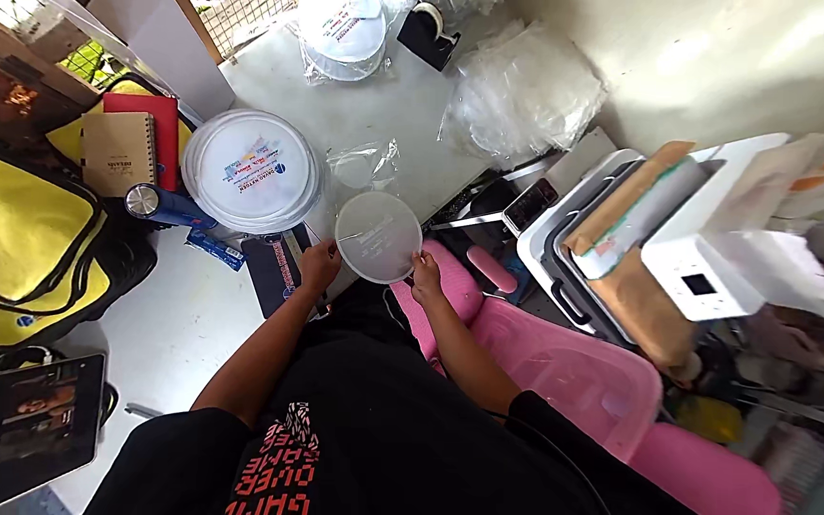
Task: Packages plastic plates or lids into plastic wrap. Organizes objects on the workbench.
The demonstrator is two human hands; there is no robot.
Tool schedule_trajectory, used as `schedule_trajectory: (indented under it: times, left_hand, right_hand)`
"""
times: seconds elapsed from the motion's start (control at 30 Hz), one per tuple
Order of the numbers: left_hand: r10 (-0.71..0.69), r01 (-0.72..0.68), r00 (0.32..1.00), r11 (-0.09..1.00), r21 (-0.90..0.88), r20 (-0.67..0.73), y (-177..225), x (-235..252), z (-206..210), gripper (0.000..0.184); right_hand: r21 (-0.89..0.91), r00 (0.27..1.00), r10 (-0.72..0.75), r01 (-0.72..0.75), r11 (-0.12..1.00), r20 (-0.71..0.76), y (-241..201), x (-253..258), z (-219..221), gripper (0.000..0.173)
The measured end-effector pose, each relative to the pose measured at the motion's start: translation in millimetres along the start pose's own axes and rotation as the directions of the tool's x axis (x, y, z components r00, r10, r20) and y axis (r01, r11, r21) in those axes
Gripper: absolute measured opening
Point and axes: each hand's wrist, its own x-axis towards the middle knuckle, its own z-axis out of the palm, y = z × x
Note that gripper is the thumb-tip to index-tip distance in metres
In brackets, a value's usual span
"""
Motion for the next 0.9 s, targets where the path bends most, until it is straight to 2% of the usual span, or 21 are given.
schedule_trajectory:
  times: [0.07,0.23,0.43,0.5,0.57,0.67,0.73,0.8,0.9]
  left_hand:
    - [0.025,-0.026,1.0,0.997,-0.076,-0.007,1.4,-2.5,2.3,0.021]
    - [0.136,-0.139,0.988,0.99,-0.035,-0.074,20.2,-10.9,5.5,0.022]
    - [0.305,-0.293,0.947,0.949,0.118,-0.098,41.2,-17.5,12.3,0.022]
    - [0.307,-0.296,0.948,0.947,0.124,-0.086,45.4,-19.7,17.3,0.023]
    - [0.261,-0.255,0.962,0.963,0.084,-0.08,47.0,-20.7,20.7,0.024]
    - [0.133,-0.134,0.988,0.991,-0.007,-0.074,43.1,-18.0,17.1,0.024]
    - [0.062,-0.065,0.996,0.997,-0.044,-0.069,37.9,-16.8,13.5,0.023]
    - [0.031,-0.033,0.999,0.998,-0.055,-0.036,37.1,-16.5,12.1,0.026]
    - [0.046,-0.044,0.999,0.995,-0.088,0.015,42.8,-20.0,13.0,0.029]
  right_hand:
    - [0.058,1.0,0.02,-0.021,0.998,0.018,-2.4,-0.4,-2.0,0.038]
    - [-0.014,0.969,-0.106,0.105,0.994,-0.225,-4.9,-3.2,6.1,0.035]
    - [0.196,0.953,0.028,0.034,0.98,-0.303,-26.2,-35.0,39.9,0.032]
    - [0.295,0.962,0.074,0.007,0.955,-0.263,-33.1,-40.7,52.2,0.032]
    - [0.404,0.979,0.158,-0.094,0.91,-0.129,-34.1,-37.1,56.3,0.036]
    - [0.311,0.961,0.268,-0.276,0.909,0.07,-28.2,-16.4,48.6,0.037]
    - [0.264,0.954,0.266,-0.294,0.919,0.134,-21.7,-8.3,41.7,0.036]
    - [0.296,0.959,0.243,-0.276,0.914,0.146,-18.4,-8.0,39.6,0.035]
    - [0.276,0.963,0.227,-0.259,0.926,0.141,-17.8,-14.3,46.1,0.04]
